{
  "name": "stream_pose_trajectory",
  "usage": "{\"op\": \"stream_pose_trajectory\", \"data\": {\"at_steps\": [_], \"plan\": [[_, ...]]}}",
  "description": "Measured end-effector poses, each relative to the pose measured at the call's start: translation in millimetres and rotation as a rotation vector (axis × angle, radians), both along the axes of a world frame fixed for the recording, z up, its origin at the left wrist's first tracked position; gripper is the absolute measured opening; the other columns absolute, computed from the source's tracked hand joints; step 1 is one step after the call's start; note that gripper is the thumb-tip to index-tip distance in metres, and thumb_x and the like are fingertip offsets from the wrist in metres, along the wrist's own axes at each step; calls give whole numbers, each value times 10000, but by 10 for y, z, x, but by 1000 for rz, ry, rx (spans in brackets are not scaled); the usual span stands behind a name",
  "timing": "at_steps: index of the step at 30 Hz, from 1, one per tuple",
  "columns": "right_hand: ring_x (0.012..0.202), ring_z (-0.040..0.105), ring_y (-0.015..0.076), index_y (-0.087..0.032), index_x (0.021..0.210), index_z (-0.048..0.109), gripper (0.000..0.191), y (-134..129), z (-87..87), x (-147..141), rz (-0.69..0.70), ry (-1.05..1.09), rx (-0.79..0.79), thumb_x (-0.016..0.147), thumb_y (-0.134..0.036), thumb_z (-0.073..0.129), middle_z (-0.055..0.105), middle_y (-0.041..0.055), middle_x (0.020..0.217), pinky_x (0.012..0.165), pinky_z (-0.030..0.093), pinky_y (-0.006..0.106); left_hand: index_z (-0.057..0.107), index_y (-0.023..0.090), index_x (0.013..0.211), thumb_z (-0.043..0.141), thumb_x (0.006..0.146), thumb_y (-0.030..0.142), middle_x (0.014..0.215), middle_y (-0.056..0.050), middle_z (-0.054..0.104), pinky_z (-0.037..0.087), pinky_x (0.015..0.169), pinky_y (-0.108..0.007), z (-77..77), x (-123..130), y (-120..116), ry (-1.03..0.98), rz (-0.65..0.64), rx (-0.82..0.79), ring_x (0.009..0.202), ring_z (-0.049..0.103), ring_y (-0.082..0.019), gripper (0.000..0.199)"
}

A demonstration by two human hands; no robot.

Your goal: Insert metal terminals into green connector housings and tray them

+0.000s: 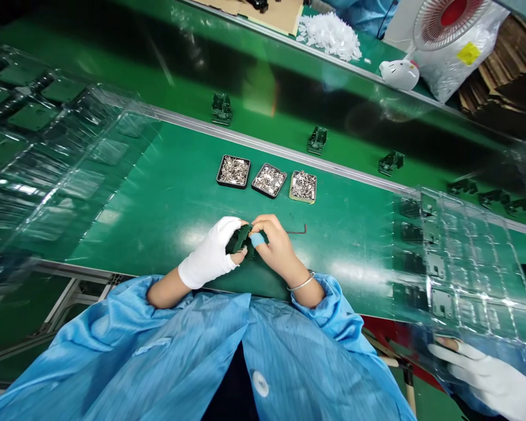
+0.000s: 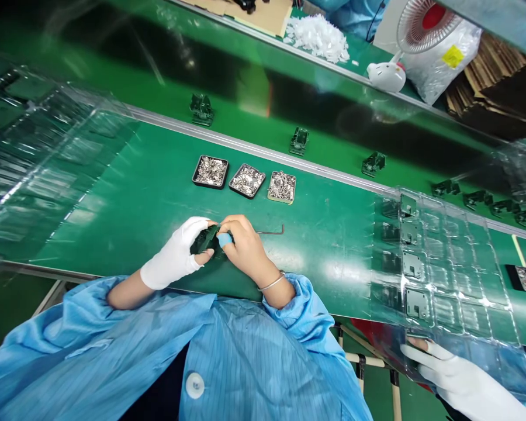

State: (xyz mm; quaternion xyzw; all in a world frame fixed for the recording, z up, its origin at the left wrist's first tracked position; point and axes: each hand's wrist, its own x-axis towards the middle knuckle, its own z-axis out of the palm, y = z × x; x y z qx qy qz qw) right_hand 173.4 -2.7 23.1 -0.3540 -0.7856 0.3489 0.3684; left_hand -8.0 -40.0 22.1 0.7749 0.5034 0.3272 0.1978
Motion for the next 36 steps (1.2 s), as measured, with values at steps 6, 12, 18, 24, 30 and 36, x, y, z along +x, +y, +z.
{"op": "stream_pose_trajectory", "data": {"at_steps": [6,12,18,24,30,36], "plan": [[950,579,167,-213,860,539,82,-21,-4,-36,-51,34,-98,842,-157,482,589,66,984,838,507,307,521,168,1171,452,847,240,1198,-129,603,472,1004,-437,28,78,34,-5,87,-109,1155,574,-261,339],[900,583,157,-219,852,540,74,-55,15,-55,-63,32,-135,829,-167,492,598,53,960,801,511,286,591,175,1022,455,846,265,1022,-106,682,527,862,-420,30,92,118,56,115,-22,950,647,-260,240],[890,579,161,-212,864,548,112,-52,13,-39,-50,55,-97,817,-129,490,603,50,937,791,491,282,582,162,995,447,849,263,987,-115,673,527,820,-398,52,110,112,86,103,26,927,639,-255,223],[912,581,161,-222,881,535,143,-59,9,-38,-30,-3,-83,812,-114,471,602,47,957,826,492,285,605,178,976,452,855,267,983,-104,687,518,817,-397,54,81,117,136,108,70,915,647,-257,214],[954,576,199,-209,891,506,151,-85,-86,-77,-115,-76,6,825,-101,424,605,87,961,873,497,339,608,169,1003,476,804,256,1002,-142,668,490,827,-463,21,211,69,272,233,75,957,626,-322,254],[992,583,191,-198,952,540,208,11,-107,-21,-120,-123,-96,813,-84,436,605,79,1010,898,497,335,524,143,1141,563,754,361,1098,-165,607,481,894,-492,-109,250,53,179,164,32,1047,587,-342,446]]}}
